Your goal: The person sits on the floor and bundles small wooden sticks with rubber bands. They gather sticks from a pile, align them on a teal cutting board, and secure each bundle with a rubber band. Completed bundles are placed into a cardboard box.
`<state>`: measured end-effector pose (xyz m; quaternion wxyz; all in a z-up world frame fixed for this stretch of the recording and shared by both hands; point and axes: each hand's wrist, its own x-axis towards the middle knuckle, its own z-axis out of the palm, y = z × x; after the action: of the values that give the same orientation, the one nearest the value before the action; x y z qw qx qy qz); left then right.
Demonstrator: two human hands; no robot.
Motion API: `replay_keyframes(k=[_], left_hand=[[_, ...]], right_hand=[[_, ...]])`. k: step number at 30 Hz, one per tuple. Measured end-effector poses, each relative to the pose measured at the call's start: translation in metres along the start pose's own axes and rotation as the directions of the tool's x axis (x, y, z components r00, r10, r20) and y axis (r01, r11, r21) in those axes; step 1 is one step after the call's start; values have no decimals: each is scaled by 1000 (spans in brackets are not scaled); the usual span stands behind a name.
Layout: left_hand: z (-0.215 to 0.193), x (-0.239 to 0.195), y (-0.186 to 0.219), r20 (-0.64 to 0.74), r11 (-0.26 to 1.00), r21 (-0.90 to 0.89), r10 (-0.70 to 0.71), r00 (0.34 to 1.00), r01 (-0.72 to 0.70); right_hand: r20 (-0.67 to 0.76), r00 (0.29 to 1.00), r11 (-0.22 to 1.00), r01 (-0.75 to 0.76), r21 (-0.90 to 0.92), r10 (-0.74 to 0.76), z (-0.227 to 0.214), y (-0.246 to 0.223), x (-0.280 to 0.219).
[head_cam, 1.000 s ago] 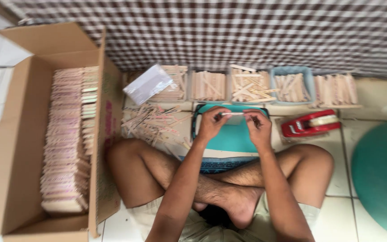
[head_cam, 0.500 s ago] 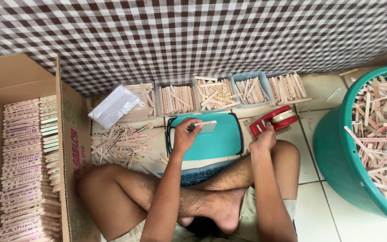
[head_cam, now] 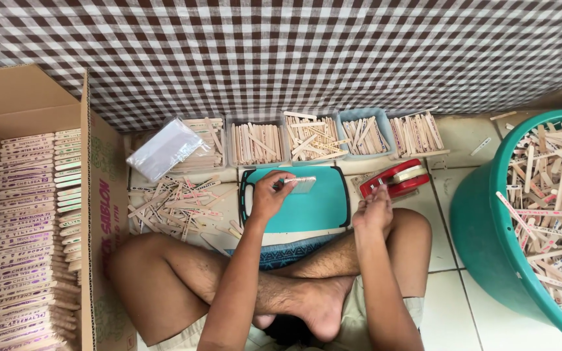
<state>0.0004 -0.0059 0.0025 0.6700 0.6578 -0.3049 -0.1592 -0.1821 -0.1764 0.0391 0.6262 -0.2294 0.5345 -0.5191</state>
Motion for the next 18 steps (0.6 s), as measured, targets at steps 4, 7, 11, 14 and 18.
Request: replay_keyframes(k=[4,7,11,14,18], left_hand=[[-3,-3,4,10,1000,-3,-16,1000,16],[-3,-2,3,15,1000,-23,-16,1000,17],[-2,-1,7,14,999,-38,-4,1000,5],[0,-4,9,9,1000,-24,-1,1000,1],[4,-4,0,-15,1000,3,9,1000,-9]], right_hand=[[21,984,984,-179,1,179,-14,40,53],[-8,968,968,-250,-8,250,-18,58,79],[26,919,916,-388,-105,392,-20,53,66],[123,896,893,-396,-212,427,-16,87,67],[419,870,965,-225,-133,260,14,50,-10]])
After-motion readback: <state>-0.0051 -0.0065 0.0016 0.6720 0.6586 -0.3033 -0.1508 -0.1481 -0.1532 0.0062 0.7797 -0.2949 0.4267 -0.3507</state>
